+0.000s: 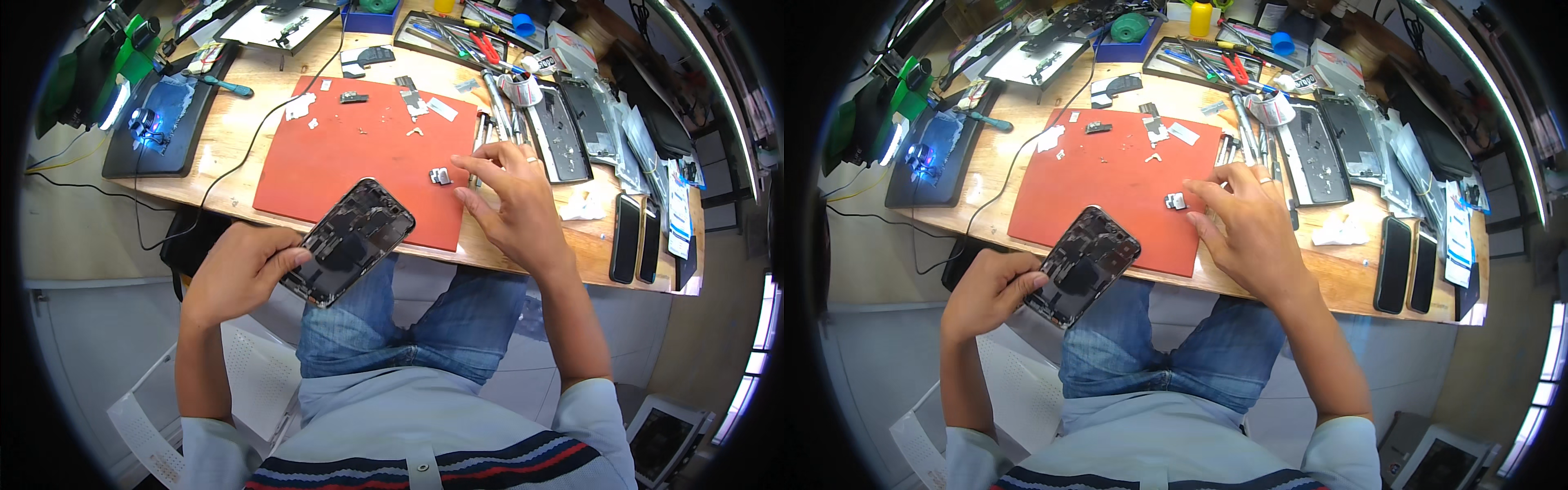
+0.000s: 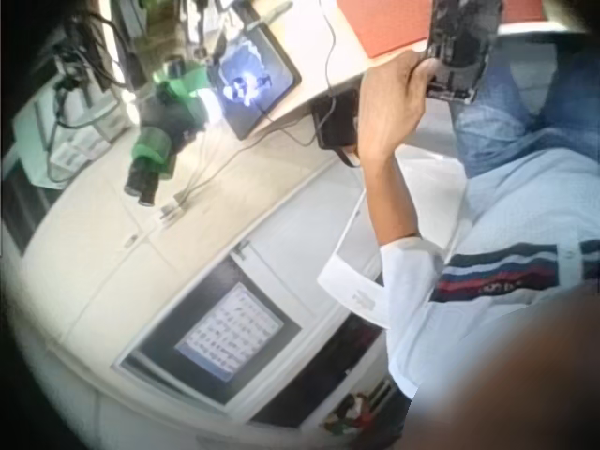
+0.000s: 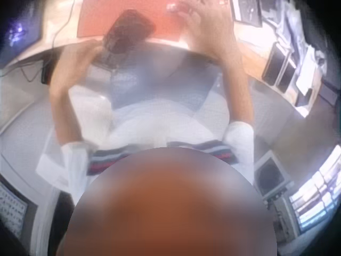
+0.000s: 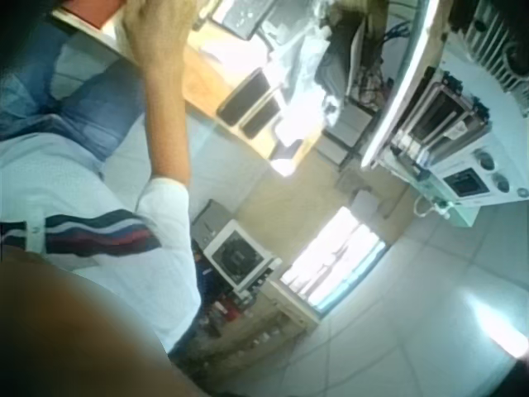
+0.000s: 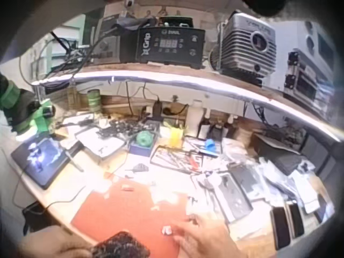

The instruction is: The person disassembles a smartphone on a workbench, using tweezers and a screwdriver to remove and reposition internal components. The person handles the phone's back cover, screws, and small parts, placing them on the mat and occasionally adjusting the device's orientation.

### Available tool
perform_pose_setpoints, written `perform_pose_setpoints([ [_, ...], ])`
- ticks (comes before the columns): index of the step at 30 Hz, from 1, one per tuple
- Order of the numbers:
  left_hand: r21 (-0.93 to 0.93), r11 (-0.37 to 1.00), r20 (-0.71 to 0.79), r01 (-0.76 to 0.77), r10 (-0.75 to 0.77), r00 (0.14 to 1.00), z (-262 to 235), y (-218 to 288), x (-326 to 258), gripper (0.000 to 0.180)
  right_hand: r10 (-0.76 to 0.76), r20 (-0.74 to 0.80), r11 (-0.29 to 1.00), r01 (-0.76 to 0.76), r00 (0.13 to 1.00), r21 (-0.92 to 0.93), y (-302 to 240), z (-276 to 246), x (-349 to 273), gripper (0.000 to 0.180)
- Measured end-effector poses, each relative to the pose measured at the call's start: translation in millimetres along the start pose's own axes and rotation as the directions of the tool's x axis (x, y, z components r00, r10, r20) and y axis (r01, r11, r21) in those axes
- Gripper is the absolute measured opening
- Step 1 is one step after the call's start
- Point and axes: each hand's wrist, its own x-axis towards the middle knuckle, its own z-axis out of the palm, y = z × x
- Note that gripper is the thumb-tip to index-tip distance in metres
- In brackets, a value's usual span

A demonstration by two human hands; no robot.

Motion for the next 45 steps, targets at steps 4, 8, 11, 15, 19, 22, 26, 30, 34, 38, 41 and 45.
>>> perform_pose_setpoints([
  [4, 0.166, 0.986, 0.056, -0.028, 0.019, 0.998, -16.6, 0.9, 22.9, 0.027, 0.016, 0.102, 1.000, -0.013, 0.995, -0.028, -1.5, 3.3, 18.6, 0.031],
  [8, 0.239, 0.970, 0.087, -0.034, 0.013, 0.996, -24.6, -0.8, 43.6, 0.031, 0.040, 0.133, 0.999, -0.038, 0.990, -0.020, -0.4, 2.7, 22.9, 0.025],
  [11, 0.224, 0.970, 0.062, 0.098, -0.115, 0.991, -27.6, -1.8, 53.8, 0.033, 0.016, 0.070, 0.998, -0.012, 0.997, -0.058, 0.4, 4.5, 21.5, 0.023],
  [15, 0.146, 0.984, 0.026, 0.103, -0.108, 0.994, -23.4, -4.5, 66.9, 0.031, 0.077, 0.023, 0.993, -0.074, 0.997, -0.091, -3.4, 6.2, 17.6, 0.023],
  [19, 0.110, 0.992, -0.008, 0.068, -0.068, 0.998, -20.5, -8.3, 72.6, 0.028, 0.112, 0.039, 0.991, -0.108, 0.993, -0.077, -6.8, 0.6, 13.1, 0.022],
  [22, 0.201, 0.979, -0.036, 0.022, -0.015, 0.999, -20.2, -11.4, 76.7, 0.026, 0.196, -0.029, 0.981, -0.196, 0.980, 0.004, -5.8, -9.0, 5.3, 0.020],
  [26, 0.136, 0.984, -0.035, 0.111, -0.108, 0.994, -17.9, -8.1, 82.0, 0.023, 0.298, -0.189, 0.954, -0.291, 0.935, 0.064, -3.9, -19.6, -14.9, 0.020],
  [30, 0.074, 0.994, -0.118, 0.083, -0.074, 0.990, -10.5, 9.4, 77.6, 0.018, 0.366, -0.349, 0.931, -0.337, 0.863, 0.142, -1.8, -23.6, -46.1, 0.020],
  [34, 0.158, 0.986, -0.205, -0.061, 0.093, 0.974, 15.6, 34.7, 81.5, 0.021, 0.422, -0.515, 0.896, -0.430, 0.746, 0.111, 6.1, -19.3, -74.4, 0.017],
  [38, 0.227, 0.964, -0.241, -0.138, 0.193, 0.951, 45.4, 59.0, 96.8, 0.030, 0.493, -0.552, 0.858, -0.482, 0.672, 0.179, 15.7, -12.2, -90.9, 0.013],
  [41, 0.303, 0.948, -0.204, -0.097, 0.164, 0.965, 57.8, 70.7, 109.4, 0.030, 0.502, -0.553, 0.855, -0.480, 0.665, 0.198, 19.8, -7.7, -96.7, 0.010],
  [45, 0.339, 0.938, -0.194, -0.069, 0.141, 0.971, 64.6, 76.5, 124.0, 0.025, 0.502, -0.567, 0.858, -0.460, 0.652, 0.231, 21.9, -5.3, -99.2, 0.011],
])
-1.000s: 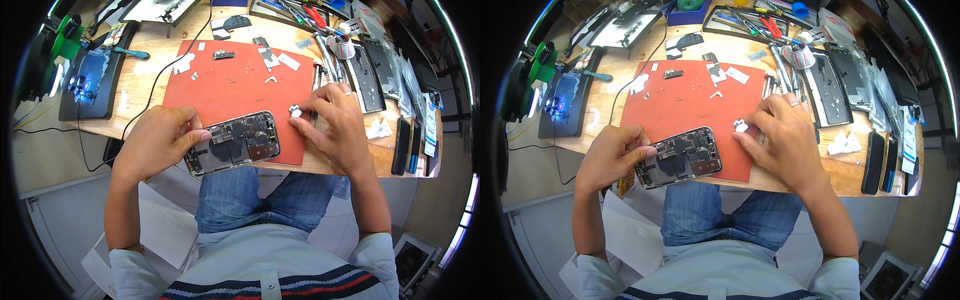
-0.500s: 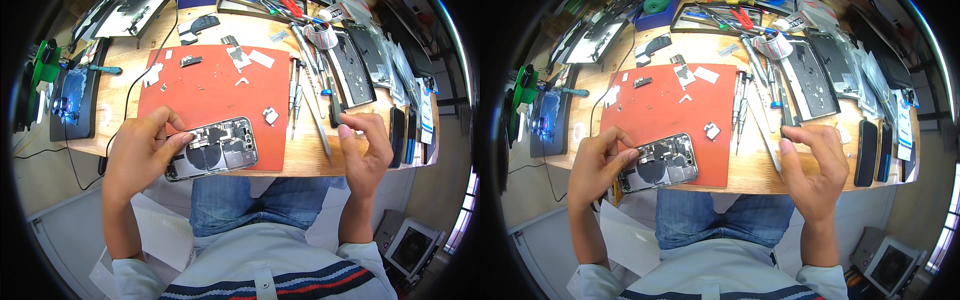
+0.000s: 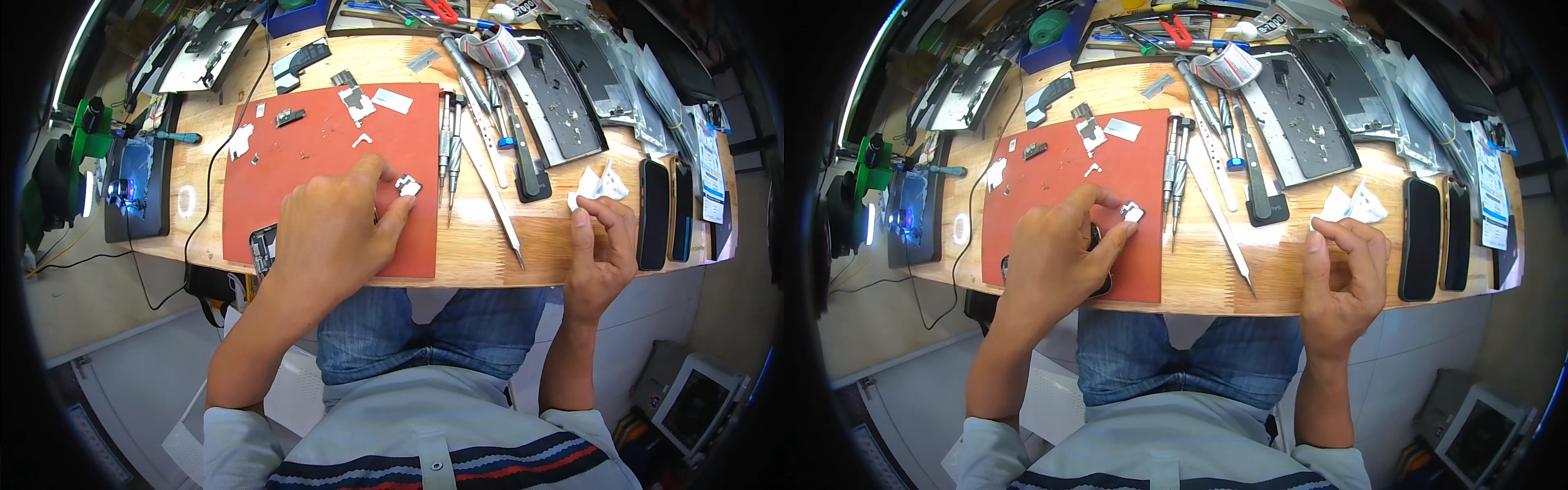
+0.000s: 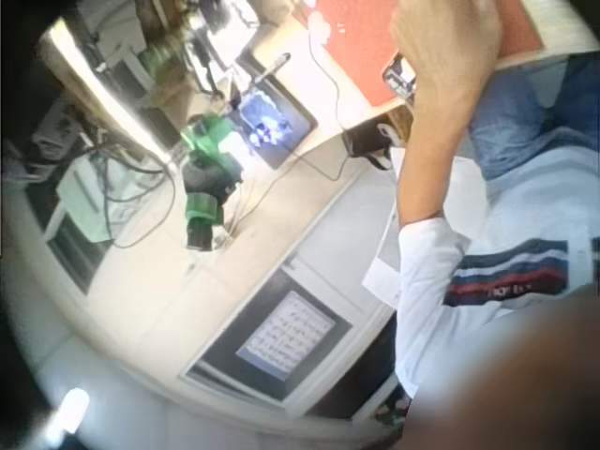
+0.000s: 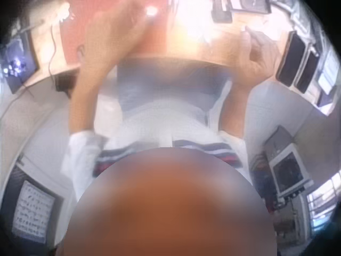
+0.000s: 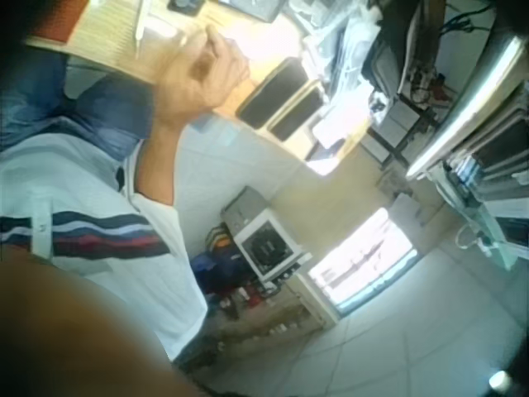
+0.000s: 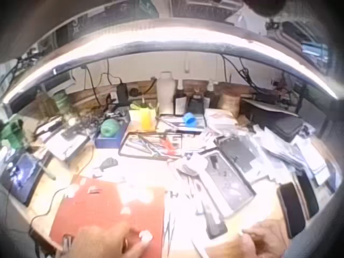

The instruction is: The person disassembles a smartphone on a workbench, using tweezers and a screwdriver to remove and reposition internal components. The person handles the phone's back cover, screws, and small parts, placing them on the mat and occasionally adjusting the device's orientation.

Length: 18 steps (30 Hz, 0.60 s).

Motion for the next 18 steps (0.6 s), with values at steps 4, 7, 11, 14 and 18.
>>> perform_pose_setpoints([
  [4, -0.009, 1.000, 0.000, 0.029, -0.029, 1.000, 3.0, 3.6, 0.0, 0.021, 0.002, -0.025, 0.999, -0.001, 1.000, 0.047, 1.0, 1.2, -0.4, 0.012],
  [7, 0.015, 0.999, -0.049, -0.030, 0.031, 0.998, 5.2, 3.0, -0.4, 0.021, 0.000, -0.023, 0.999, 0.001, 1.000, 0.046, 1.3, 1.1, -0.5, 0.012],
  [11, 0.001, 0.993, -0.156, -0.120, 0.119, 0.981, 12.8, 1.1, 4.2, 0.018, -0.002, -0.029, 0.998, 0.003, 1.000, 0.068, 1.6, 1.2, -0.8, 0.011],
  [14, 0.027, 0.997, -0.108, -0.066, 0.068, 0.992, 13.2, 1.1, 3.3, 0.019, 0.006, -0.032, 0.997, -0.004, 0.999, 0.074, 1.1, 1.3, -0.8, 0.011],
  [18, 0.032, 0.998, -0.118, -0.051, 0.055, 0.991, 15.1, 4.2, 2.6, 0.021, 0.009, -0.029, 0.997, -0.006, 1.000, 0.081, 0.7, 1.7, -0.4, 0.010],
])
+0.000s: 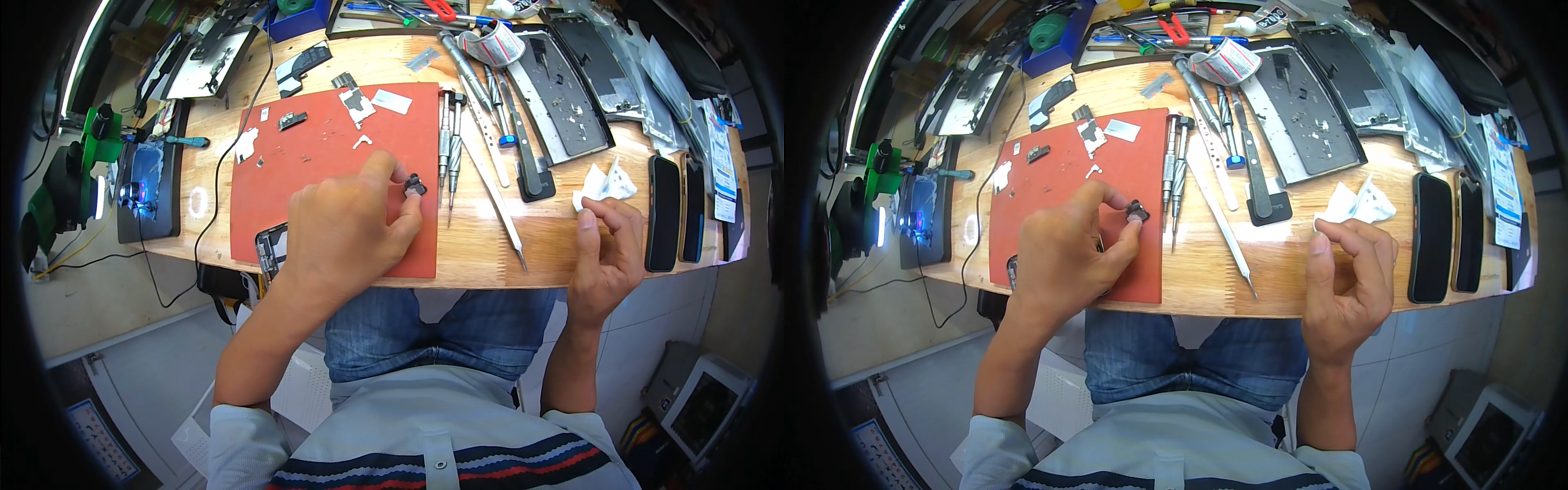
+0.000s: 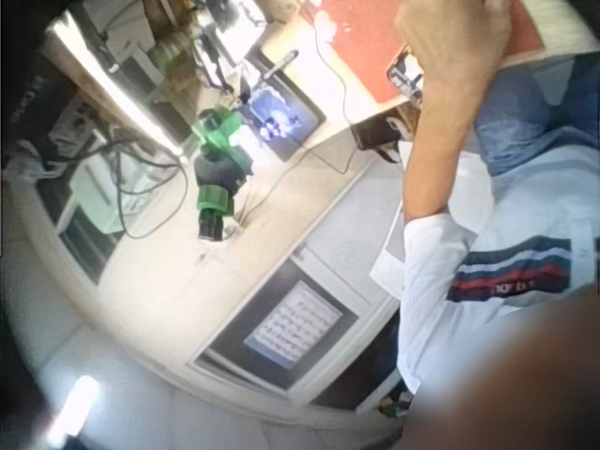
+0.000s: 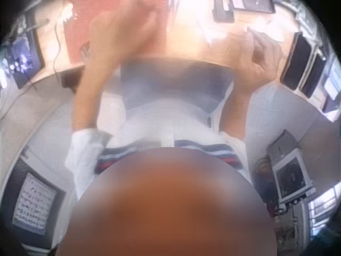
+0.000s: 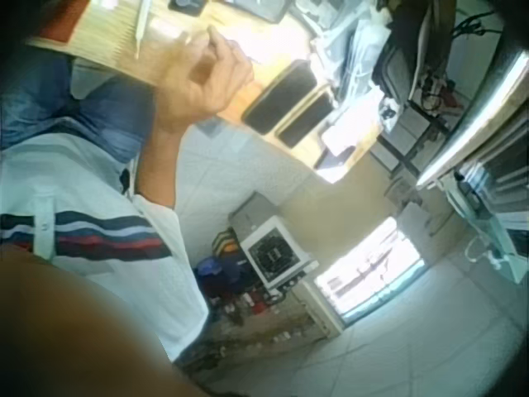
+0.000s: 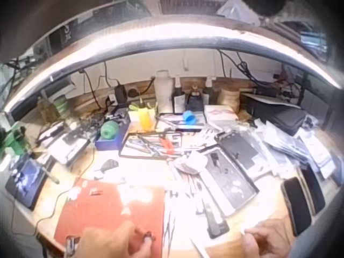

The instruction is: The person disassembles a smartphone on a workbench, using tweezers and a screwdriver to remove and reposition internal components. The person handles the phone's back cover, screws, and small parts, placing them on the mat and occasionally adjusting the device's orientation.

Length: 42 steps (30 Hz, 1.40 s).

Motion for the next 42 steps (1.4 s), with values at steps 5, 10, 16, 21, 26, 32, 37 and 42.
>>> perform_pose_setpoints([
  [5, 0.023, 0.999, 0.075, -0.046, 0.044, 0.996, -5.3, 0.1, -0.8, 0.026, 0.006, 0.004, 1.000, -0.006, 1.000, -0.004, -0.2, 0.7, -0.4, 0.009],
  [10, -0.024, 0.996, 0.128, -0.084, 0.086, 0.988, -12.0, -3.4, -2.6, 0.031, 0.006, 0.011, 1.000, -0.006, 1.000, -0.004, 0.4, 0.3, -0.1, 0.009],
  [16, 0.048, 0.982, 0.099, -0.181, 0.176, 0.979, -8.1, -7.9, 2.7, 0.024, 0.003, 0.006, 1.000, -0.003, 1.000, 0.024, 1.3, 0.6, -0.3, 0.010],
  [21, -0.239, 0.969, 0.251, -0.067, 0.128, 0.960, -19.7, -15.9, 18.5, 0.025, 0.000, 0.005, 1.000, 0.000, 1.000, 0.018, 3.3, -0.6, -0.5, 0.011],
  [26, -0.800, 0.423, 0.490, 0.425, 0.052, 0.870, -40.4, -40.3, 23.6, 0.024, 0.006, -0.005, 1.000, -0.006, 1.000, 0.000, 1.0, 0.1, -0.5, 0.010],
  [32, -0.839, -0.244, 0.402, 0.486, 0.323, 0.857, -40.6, -74.7, 12.1, 0.029, 0.018, 0.011, 1.000, -0.019, 1.000, 0.012, -2.8, 0.4, 0.7, 0.010],
  [37, -0.845, -0.231, 0.394, 0.482, 0.340, 0.854, -44.5, -88.8, -2.6, 0.041, 0.038, 0.025, 0.999, -0.037, 0.999, -0.010, -2.9, 0.2, -0.3, 0.008],
  [42, -0.891, -0.019, 0.449, 0.454, 0.127, 0.885, -56.2, -78.1, -12.3, 0.030, 0.062, 0.042, 0.998, -0.063, 0.997, 0.020, -1.4, 0.0, -0.2, 0.006],
])
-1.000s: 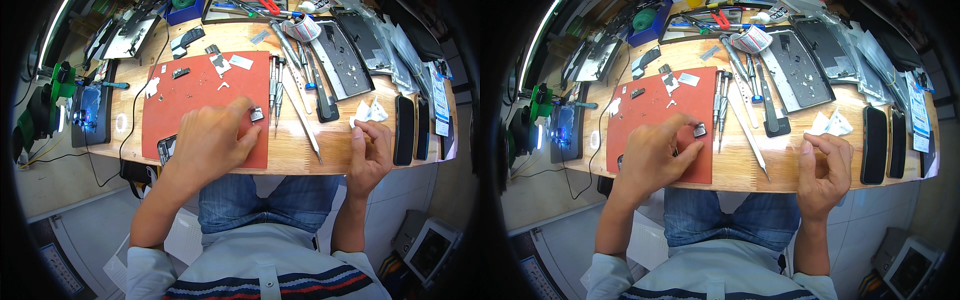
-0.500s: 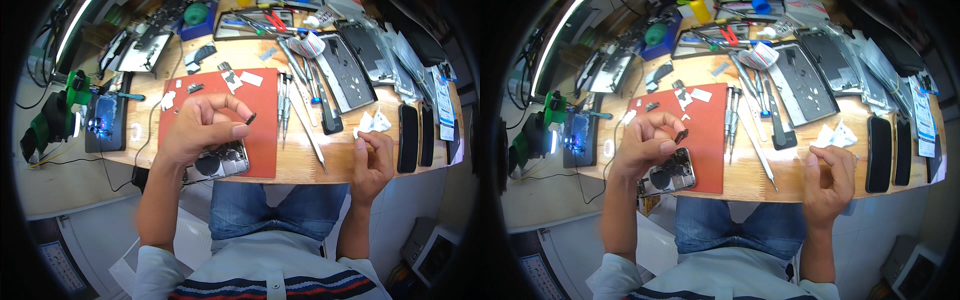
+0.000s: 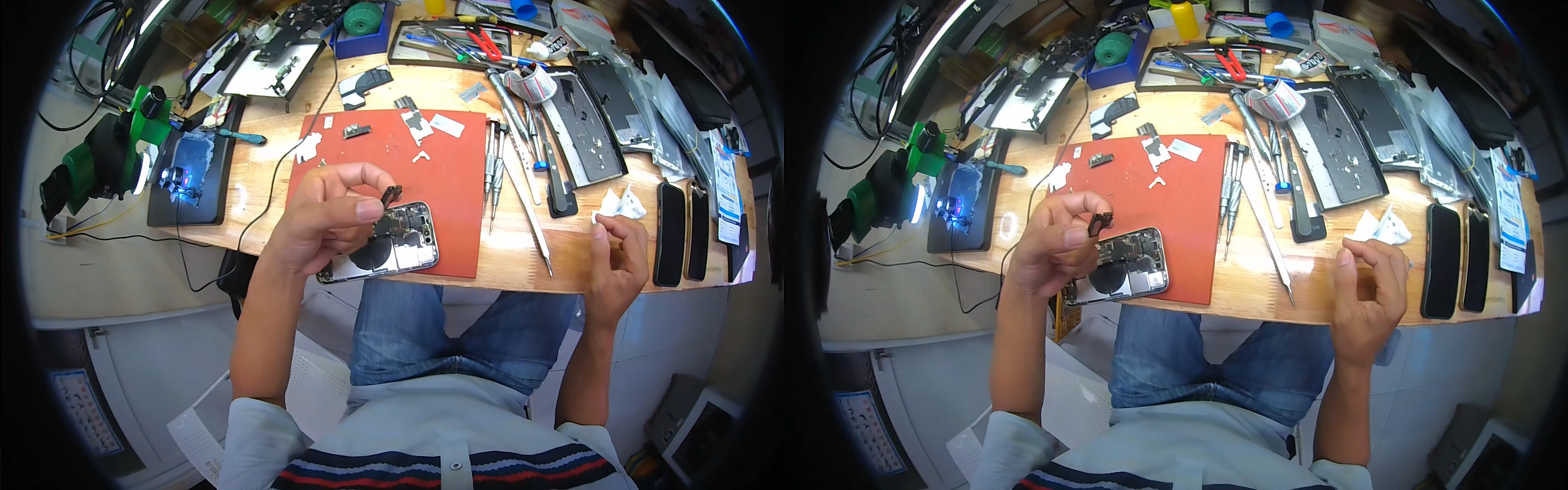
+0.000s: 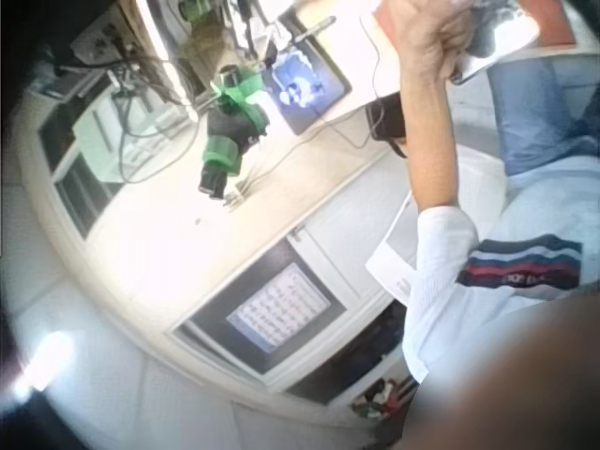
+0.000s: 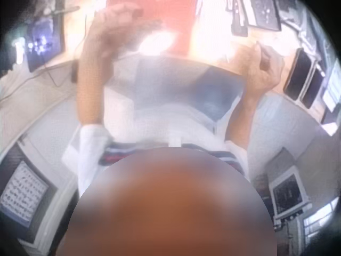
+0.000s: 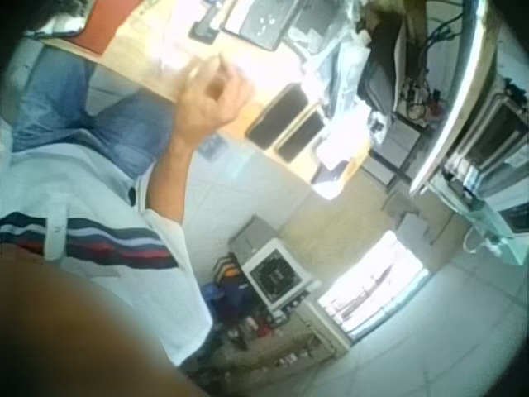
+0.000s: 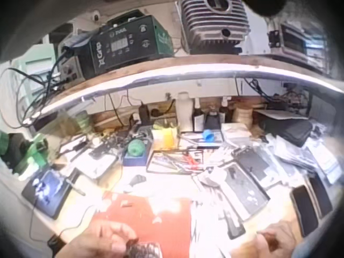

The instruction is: The person disassembles a smartphone on a workbench, using tweezers and a screwdriver to remove and reposition internal components. The person handles the phone's back cover, screws, and small parts, placing them on the mat and occasionally adjusting the device's orientation.

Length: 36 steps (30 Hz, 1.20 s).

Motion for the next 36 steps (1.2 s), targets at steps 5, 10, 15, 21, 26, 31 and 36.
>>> perform_pose_setpoints([
  [5, 0.770, 0.633, -0.212, 0.084, 0.129, 0.969, 27.7, -7.7, -12.5, 0.028, -0.020, -0.002, 0.998, 0.020, 1.000, -0.066, 0.8, 0.7, -0.1, 0.006],
  [10, 0.929, 0.352, -0.201, 0.117, 0.212, 0.956, 32.7, -6.1, -14.7, 0.029, -0.014, 0.008, 0.998, 0.014, 1.000, -0.065, -0.5, 2.0, 0.8, 0.006],
  [15, 0.962, 0.221, -0.210, 0.158, 0.236, 0.949, 31.6, -1.1, -11.2, 0.027, -0.020, 0.018, 0.997, 0.022, 1.000, -0.076, -0.4, 2.0, 1.6, 0.005],
  [21, 0.990, 0.088, -0.125, 0.110, 0.200, 0.972, 38.5, -5.5, -4.6, 0.026, -0.009, 0.027, 0.999, 0.010, 1.000, -0.040, 1.1, 1.8, 0.0, 0.007],
  [26, 0.995, -0.008, -0.094, 0.097, 0.152, 0.984, 39.4, -3.5, 1.3, 0.027, -0.028, 0.037, 0.998, 0.030, 0.999, -0.057, 1.9, 0.9, -0.1, 0.008],
  [31, 0.997, -0.051, -0.044, 0.053, 0.160, 0.986, 38.7, -1.9, 4.1, 0.026, -0.024, 0.036, 0.998, 0.026, 0.999, -0.061, 1.4, -0.1, -1.1, 0.010],
  [36, 0.991, -0.132, 0.036, -0.012, 0.179, 0.983, 37.7, -2.4, 4.5, 0.028, -0.042, 0.045, 0.998, 0.044, 0.998, -0.054, 1.9, -0.1, -0.8, 0.009],
])
